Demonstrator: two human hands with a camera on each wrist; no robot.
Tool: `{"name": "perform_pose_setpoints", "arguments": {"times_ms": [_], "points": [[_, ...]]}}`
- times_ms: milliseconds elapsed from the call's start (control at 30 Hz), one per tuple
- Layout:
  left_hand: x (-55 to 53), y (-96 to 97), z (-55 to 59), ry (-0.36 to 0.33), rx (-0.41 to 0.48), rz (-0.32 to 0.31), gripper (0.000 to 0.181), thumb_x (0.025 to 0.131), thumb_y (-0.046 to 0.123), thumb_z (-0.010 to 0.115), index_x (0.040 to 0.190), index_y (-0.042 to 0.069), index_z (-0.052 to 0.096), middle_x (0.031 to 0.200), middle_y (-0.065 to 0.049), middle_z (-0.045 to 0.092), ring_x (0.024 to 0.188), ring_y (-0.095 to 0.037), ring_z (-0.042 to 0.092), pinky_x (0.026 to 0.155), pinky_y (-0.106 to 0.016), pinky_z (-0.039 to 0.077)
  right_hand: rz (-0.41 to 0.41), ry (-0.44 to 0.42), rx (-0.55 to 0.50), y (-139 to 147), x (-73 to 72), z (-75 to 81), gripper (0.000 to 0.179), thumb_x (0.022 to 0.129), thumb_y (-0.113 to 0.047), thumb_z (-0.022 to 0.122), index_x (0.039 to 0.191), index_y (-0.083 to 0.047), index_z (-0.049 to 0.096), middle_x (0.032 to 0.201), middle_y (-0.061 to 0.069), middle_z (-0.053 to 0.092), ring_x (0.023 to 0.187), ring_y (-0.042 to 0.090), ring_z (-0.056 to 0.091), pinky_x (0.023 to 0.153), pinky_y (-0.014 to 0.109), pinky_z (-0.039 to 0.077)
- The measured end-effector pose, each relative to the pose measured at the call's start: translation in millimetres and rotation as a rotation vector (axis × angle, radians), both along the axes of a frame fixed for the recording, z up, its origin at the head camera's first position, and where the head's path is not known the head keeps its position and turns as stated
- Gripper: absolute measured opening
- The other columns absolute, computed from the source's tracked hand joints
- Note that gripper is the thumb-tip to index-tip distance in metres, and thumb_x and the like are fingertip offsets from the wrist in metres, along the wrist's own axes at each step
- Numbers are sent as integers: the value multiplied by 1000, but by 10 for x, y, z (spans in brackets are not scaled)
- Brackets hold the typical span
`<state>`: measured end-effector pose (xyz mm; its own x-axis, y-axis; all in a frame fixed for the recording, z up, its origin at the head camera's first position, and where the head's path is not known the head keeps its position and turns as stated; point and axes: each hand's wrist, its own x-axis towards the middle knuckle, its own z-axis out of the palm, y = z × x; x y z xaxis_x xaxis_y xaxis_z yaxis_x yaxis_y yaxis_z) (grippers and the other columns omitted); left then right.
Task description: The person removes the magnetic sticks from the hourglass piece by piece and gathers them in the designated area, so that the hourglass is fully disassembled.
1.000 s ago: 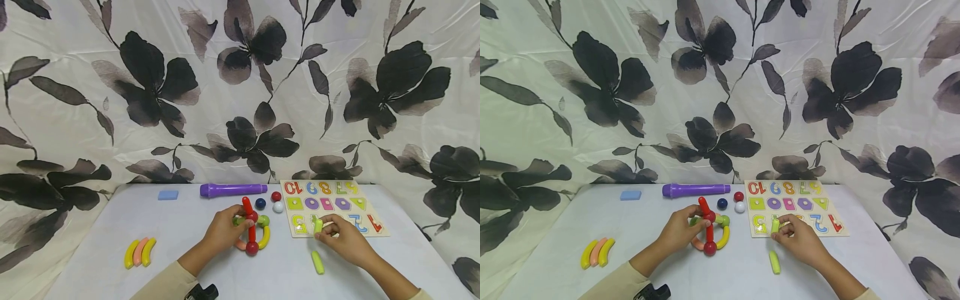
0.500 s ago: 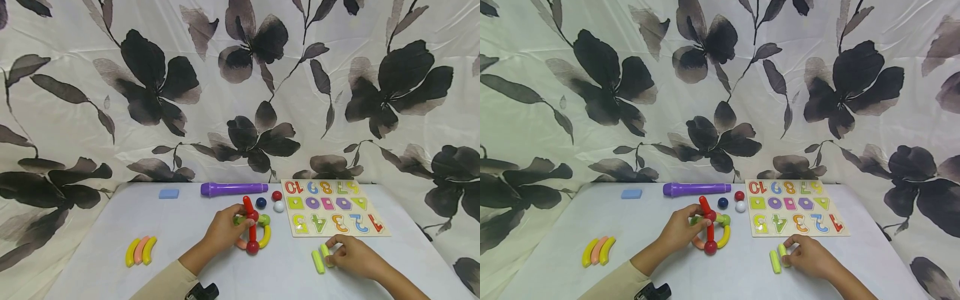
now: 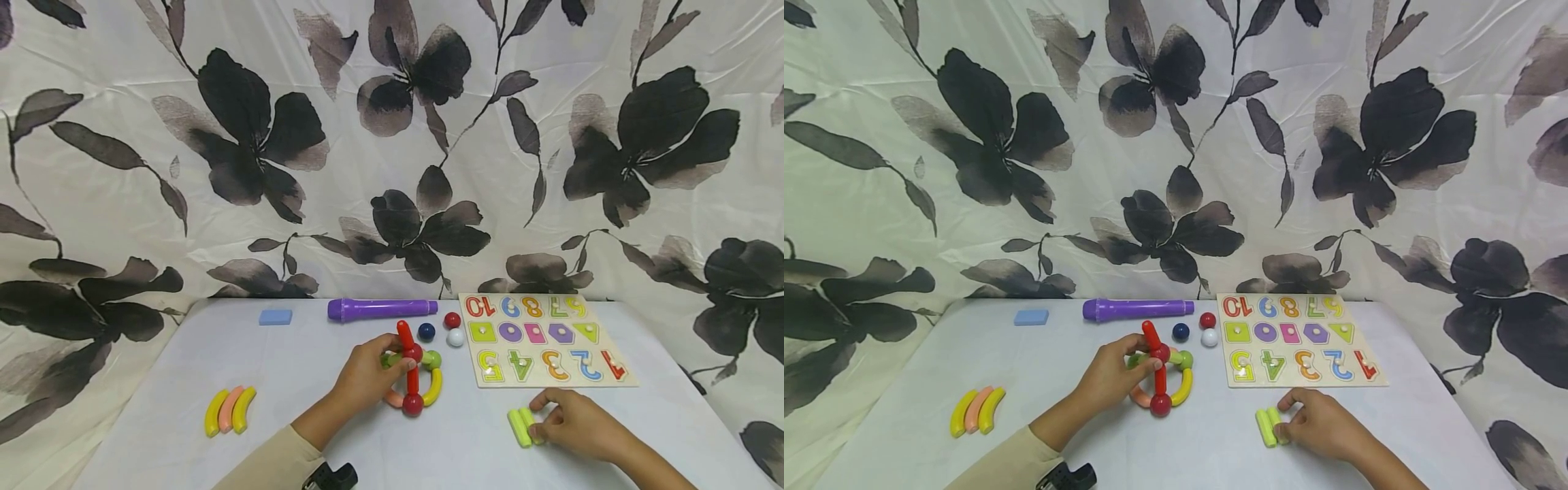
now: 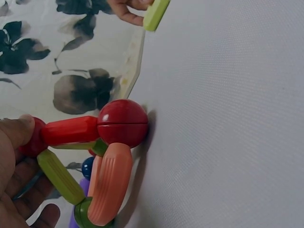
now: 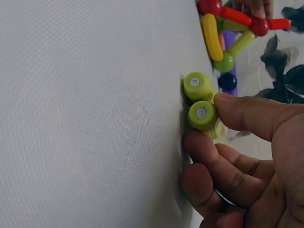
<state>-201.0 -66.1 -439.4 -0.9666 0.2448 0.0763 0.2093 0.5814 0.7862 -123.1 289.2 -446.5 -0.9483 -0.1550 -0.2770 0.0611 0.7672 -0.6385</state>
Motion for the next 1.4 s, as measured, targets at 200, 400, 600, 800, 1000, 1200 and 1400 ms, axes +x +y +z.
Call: {"name": "perform_pose_setpoints", "arguments": {"times_ms": [200,400,600,800,1000,1200,1400], "points": [[-1,-3,-6,-2,7,-1,39,88,30,82,122,16,70,111,4,73,109,-24,63,99,-53,49,10,-14,12,6,6,16,41,83,-31,85,110,-6,67,74,-3,67,71,18,60,61,30,47],[-4,1,-22,5,17,-11,37,89,30,82,121,17,70,112,5,73,110,-24,63,101,-53,48,-1,37,71,-15,-64,102,38,85,-31,83,111,-8,68,75,-5,66,70,15,59,63,31,47],[-10,3,-30,8,16,-16,37,88,30,82,121,17,70,111,5,73,111,-24,63,101,-54,48,33,227,57,-225,-220,288,33,91,-25,79,117,-8,69,77,-11,64,70,11,57,61,27,47],[-13,12,-23,-16,21,-4,36,88,30,83,119,18,70,110,5,73,109,-23,62,98,-52,50,99,434,-10,-611,-384,432,39,92,-22,79,126,-11,65,88,-15,66,79,9,59,65,26,50],[-11,21,-11,-35,32,0,36,88,29,83,119,16,70,110,4,73,109,-23,62,98,-51,50,181,575,-46,-960,-538,446,49,92,-20,80,136,-15,60,102,-11,69,88,14,62,66,24,50],[-28,-13,-40,13,50,-33,34,89,29,82,117,14,70,109,3,74,108,-23,64,98,-52,49,272,621,-32,-1253,-682,476,64,90,-21,81,147,-18,52,110,-7,70,89,11,62,65,23,53],[-40,-43,-55,38,67,-58,31,90,28,82,115,14,71,106,5,74,105,-23,64,95,-50,49,357,617,-31,-1458,-771,522,73,92,-22,80,155,-24,44,115,-2,70,91,13,63,69,27,57]]}}
